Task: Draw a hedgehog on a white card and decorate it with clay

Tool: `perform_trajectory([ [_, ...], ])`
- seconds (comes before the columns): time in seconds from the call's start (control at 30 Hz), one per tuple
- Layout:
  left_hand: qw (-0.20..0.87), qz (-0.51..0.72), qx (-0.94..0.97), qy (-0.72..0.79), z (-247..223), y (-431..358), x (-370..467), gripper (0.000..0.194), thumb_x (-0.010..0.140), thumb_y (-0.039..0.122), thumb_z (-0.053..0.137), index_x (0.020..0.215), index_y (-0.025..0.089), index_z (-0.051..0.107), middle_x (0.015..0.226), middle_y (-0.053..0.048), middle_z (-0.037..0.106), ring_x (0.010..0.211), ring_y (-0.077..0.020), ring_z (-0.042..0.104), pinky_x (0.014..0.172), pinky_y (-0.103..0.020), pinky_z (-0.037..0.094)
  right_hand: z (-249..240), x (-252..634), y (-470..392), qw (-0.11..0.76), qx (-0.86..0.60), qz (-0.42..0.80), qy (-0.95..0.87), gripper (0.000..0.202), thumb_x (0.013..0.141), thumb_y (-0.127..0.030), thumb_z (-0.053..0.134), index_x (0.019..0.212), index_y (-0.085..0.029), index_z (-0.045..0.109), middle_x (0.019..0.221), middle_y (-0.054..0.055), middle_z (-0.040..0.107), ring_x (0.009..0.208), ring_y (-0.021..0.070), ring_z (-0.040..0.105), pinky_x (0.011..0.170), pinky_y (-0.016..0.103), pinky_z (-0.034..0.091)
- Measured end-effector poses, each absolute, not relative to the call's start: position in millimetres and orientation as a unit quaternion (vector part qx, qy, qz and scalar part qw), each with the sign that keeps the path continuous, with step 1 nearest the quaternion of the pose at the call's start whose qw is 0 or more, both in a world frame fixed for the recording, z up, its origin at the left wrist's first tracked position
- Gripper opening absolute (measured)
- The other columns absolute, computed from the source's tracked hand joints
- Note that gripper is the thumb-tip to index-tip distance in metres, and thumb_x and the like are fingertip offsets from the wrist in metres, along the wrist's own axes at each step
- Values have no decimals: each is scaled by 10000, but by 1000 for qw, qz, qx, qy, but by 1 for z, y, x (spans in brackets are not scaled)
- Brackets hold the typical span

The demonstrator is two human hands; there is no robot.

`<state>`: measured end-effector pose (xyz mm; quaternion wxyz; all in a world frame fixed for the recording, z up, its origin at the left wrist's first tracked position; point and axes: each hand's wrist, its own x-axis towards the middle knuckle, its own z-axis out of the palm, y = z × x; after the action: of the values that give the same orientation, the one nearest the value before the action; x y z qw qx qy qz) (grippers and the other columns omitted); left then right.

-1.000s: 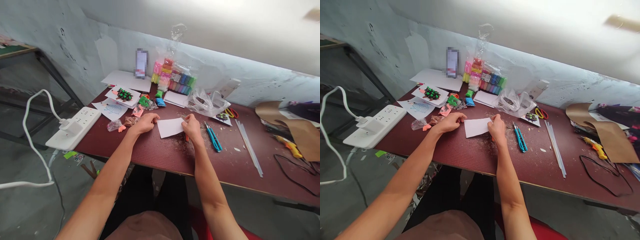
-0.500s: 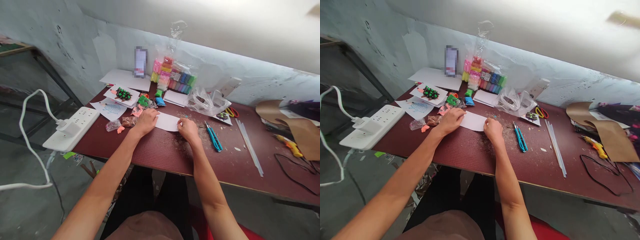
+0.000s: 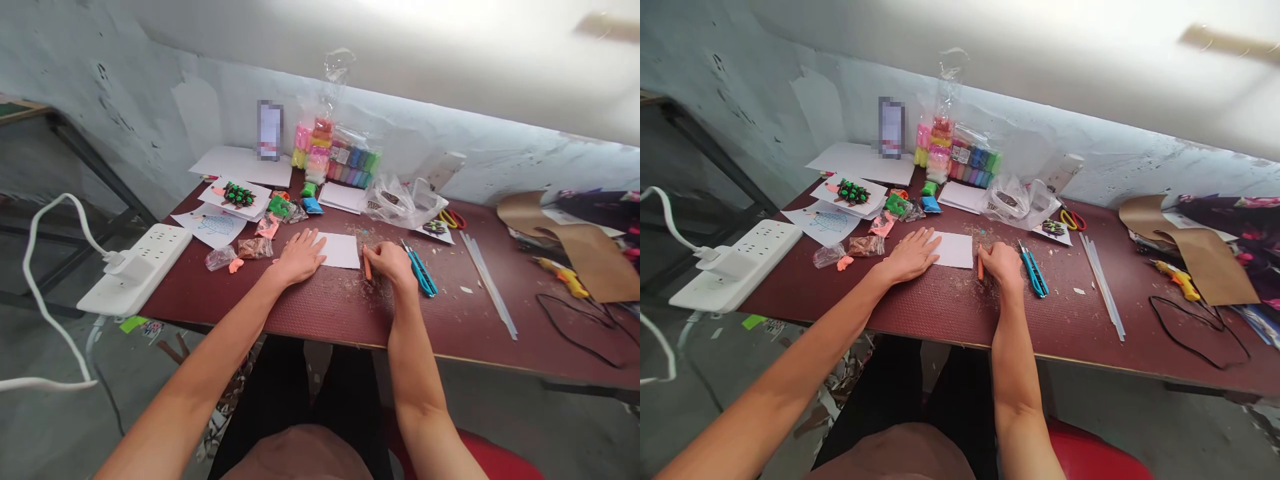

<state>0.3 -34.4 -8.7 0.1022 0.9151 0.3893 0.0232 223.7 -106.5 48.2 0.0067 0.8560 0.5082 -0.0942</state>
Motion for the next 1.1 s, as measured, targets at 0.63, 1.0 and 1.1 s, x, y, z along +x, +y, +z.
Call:
perform_trajectory([
  [0.63,107,60,914,387,-16,-34,2,611,1033,410,452,1575,127,467,1706,-169,336,1591,-339,309,1296,-501,258,18,217,-105,-528,639,-371,418,197,819,-353,610,963,-219,615,508,-87,542,430,112,420,498,243,331],
  [1.0,97,75,921,369,-19,-33,3,536,1047,345,457,1548,164,514,1685,-160,381,1578,-327,341,1282,-524,291,-1,202,-99,-585,609,-207,494,318,806,-414,709,1044,-236,596,941,75,814,837,214,762,691,282,540],
  [1.1,94,91,922,365,-20,-32,2,503,1046,355,477,1520,202,547,1671,-152,409,1566,-323,368,1270,-538,310,0,190,-105,-441,675,-80,586,189,958,-308,540,1107,-232,628,1028,81,819,890,206,767,802,290,524],
])
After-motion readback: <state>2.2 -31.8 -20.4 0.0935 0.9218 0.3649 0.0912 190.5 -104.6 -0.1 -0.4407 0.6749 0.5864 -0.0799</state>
